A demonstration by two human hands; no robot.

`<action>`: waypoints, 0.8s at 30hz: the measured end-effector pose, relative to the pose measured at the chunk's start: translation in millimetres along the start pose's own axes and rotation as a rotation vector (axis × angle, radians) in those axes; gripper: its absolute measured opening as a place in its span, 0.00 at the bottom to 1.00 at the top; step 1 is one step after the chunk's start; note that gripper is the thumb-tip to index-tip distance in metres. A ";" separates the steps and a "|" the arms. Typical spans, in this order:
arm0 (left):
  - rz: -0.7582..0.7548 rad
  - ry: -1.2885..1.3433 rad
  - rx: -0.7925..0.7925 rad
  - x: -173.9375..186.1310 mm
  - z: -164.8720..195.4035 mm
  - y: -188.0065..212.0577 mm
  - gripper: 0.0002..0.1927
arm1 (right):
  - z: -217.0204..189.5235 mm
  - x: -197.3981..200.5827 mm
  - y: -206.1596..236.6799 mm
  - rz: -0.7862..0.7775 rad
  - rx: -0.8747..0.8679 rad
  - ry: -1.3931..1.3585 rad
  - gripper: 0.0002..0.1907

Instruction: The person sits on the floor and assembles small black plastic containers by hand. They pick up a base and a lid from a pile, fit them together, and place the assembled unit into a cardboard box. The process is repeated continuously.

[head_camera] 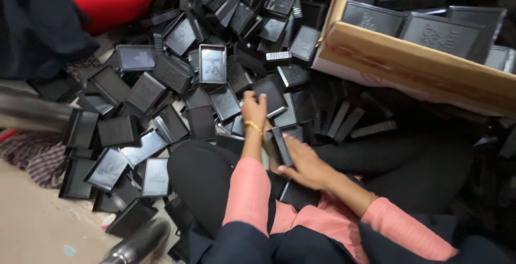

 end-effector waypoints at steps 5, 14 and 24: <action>0.300 0.225 -0.204 45.8 -10.9 20.9 0.20 | 13.8 19.8 5.8 -0.048 -0.775 -0.370 0.30; -0.350 1.064 -0.086 -22.9 19.7 133.4 0.45 | -26.7 70.4 42.9 0.321 -0.193 -0.058 0.43; -0.116 0.687 -0.395 -53.2 82.5 177.5 0.44 | -24.6 95.5 113.5 0.620 -0.356 -0.363 0.32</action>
Point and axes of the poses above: each hand's wrist, its own y-axis away from the middle knuckle, its own x-axis out of the back of the hand, z = x × y, the point moved 4 cm from there along -y, towards the middle knuckle, and after that the axes turned 13 degrees about -z, right-handed, at the moved point
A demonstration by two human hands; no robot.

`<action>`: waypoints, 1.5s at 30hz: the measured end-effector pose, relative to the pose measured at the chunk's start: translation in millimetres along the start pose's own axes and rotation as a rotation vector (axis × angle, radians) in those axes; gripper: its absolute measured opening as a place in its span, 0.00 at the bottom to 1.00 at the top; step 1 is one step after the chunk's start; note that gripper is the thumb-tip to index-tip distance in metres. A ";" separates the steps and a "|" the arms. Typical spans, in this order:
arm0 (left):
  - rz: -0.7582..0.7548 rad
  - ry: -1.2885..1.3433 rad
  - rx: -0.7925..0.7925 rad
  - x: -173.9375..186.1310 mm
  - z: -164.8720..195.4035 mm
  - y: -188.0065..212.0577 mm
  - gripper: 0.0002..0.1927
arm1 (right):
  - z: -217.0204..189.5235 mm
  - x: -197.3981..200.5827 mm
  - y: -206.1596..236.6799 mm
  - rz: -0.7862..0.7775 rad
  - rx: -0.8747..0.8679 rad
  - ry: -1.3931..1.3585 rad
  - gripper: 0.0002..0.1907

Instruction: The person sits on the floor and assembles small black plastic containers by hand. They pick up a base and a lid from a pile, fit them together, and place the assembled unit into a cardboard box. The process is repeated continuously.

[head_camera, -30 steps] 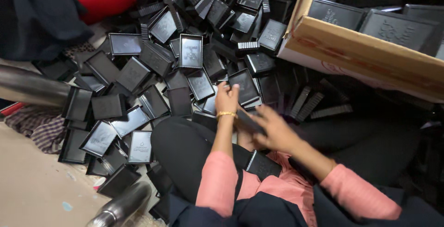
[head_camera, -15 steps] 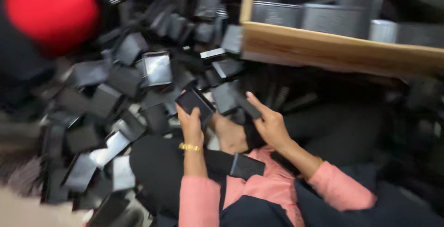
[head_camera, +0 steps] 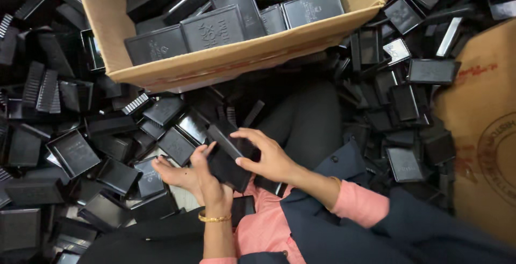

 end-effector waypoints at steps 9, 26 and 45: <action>0.170 -0.015 0.031 -37.7 27.4 -4.1 0.41 | -13.5 0.3 47.4 -0.060 0.120 0.033 0.35; -0.249 -0.886 -0.097 -17.2 5.7 11.3 0.29 | 10.7 13.3 69.4 -0.092 -0.146 -0.424 0.26; -0.711 -1.451 0.082 -81.5 -89.1 -83.5 0.25 | 51.4 254.9 86.8 0.631 0.126 -0.410 0.17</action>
Point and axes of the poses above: each hand's wrist, its own y-axis away from the middle knuckle, its own x-axis out of the back of the hand, z = x × y, the point moved 4 cm from there along -y, towards the middle knuckle, and after that the axes turned 13 degrees about -z, right-handed, at the moved point
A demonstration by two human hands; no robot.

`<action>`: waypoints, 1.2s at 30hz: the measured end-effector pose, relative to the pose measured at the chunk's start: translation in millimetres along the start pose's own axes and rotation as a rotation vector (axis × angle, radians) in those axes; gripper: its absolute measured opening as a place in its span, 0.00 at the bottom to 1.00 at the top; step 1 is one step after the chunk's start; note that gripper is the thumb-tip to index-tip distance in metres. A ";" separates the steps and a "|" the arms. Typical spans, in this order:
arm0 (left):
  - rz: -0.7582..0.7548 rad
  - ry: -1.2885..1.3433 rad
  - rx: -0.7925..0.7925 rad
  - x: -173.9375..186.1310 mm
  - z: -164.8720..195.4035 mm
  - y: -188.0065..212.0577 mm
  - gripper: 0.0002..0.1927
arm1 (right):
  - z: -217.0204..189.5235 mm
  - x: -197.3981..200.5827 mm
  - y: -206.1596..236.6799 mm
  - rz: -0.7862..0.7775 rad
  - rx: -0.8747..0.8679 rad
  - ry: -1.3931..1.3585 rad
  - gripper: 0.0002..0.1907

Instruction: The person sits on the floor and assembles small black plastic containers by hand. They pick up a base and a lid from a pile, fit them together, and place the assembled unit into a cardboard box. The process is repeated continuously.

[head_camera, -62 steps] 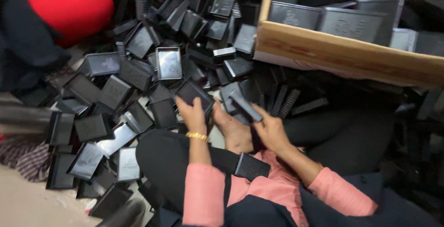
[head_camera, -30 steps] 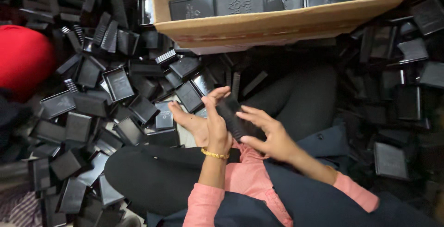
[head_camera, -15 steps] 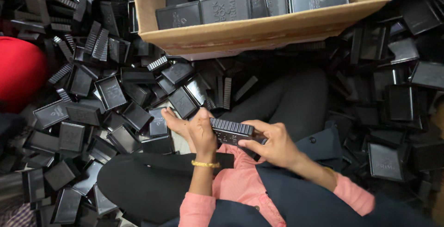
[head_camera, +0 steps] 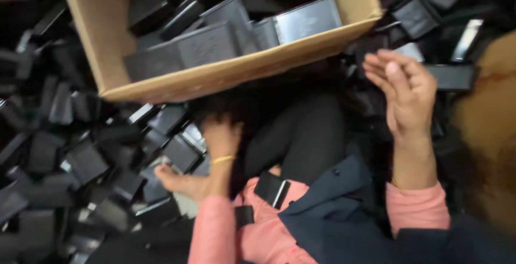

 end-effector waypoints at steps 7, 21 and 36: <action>0.311 0.514 -0.272 54.2 -59.9 47.4 0.18 | 107.4 97.5 14.2 0.193 -0.235 0.995 0.15; -0.347 2.260 -0.586 44.6 86.8 85.6 0.48 | 85.6 17.5 74.1 0.053 -0.230 0.163 0.37; -0.270 2.239 -0.368 -3.4 90.9 82.7 0.44 | 45.4 -39.1 83.2 -0.180 -0.293 1.067 0.47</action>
Point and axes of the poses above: each hand's wrist, its own y-axis away from the middle knuckle, its own x-axis out of the back of the hand, z = x × y, the point moved 4 cm from there along -y, towards the middle knuckle, and after that the axes turned 13 degrees about -z, right-handed, at the moved point
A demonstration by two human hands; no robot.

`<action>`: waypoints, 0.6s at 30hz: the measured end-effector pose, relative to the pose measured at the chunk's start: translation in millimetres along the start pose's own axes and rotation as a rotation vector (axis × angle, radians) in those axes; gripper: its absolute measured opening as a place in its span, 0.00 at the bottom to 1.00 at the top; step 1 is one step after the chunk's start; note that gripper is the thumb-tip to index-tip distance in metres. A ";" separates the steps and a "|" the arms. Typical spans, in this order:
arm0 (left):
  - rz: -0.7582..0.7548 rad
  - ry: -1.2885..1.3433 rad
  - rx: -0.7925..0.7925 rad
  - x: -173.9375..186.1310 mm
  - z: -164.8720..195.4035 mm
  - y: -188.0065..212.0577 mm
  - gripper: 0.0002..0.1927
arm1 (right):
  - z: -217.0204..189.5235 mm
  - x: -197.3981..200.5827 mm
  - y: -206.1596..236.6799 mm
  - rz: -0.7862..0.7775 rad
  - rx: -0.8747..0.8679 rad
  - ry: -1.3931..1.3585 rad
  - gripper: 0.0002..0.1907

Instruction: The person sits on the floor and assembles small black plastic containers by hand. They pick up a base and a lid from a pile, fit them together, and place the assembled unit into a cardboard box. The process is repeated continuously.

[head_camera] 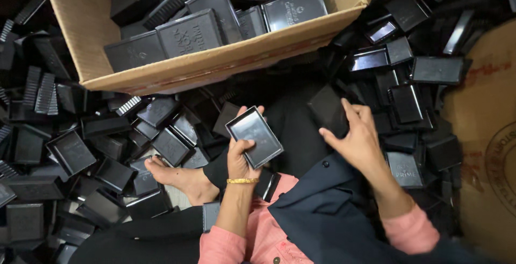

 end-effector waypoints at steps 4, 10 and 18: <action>0.006 0.014 0.003 -22.2 -5.1 -7.4 0.28 | -56.4 -3.6 12.7 -0.193 0.125 -0.828 0.48; 0.072 -0.260 0.008 -28.3 -17.0 -4.8 0.31 | -97.5 -29.6 17.9 -0.255 0.067 -0.655 0.43; 0.040 -0.767 -0.274 -50.3 1.6 -1.3 0.30 | -77.8 -38.3 12.4 -0.433 0.081 -0.744 0.39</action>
Point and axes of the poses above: each hand's wrist, its own y-axis away from the middle knuckle, its own x-axis out of the back of the hand, z = x × y, the point moved 4 cm from there along -y, towards the middle knuckle, and after that the axes turned 13 degrees about -z, right-handed, at the moved point
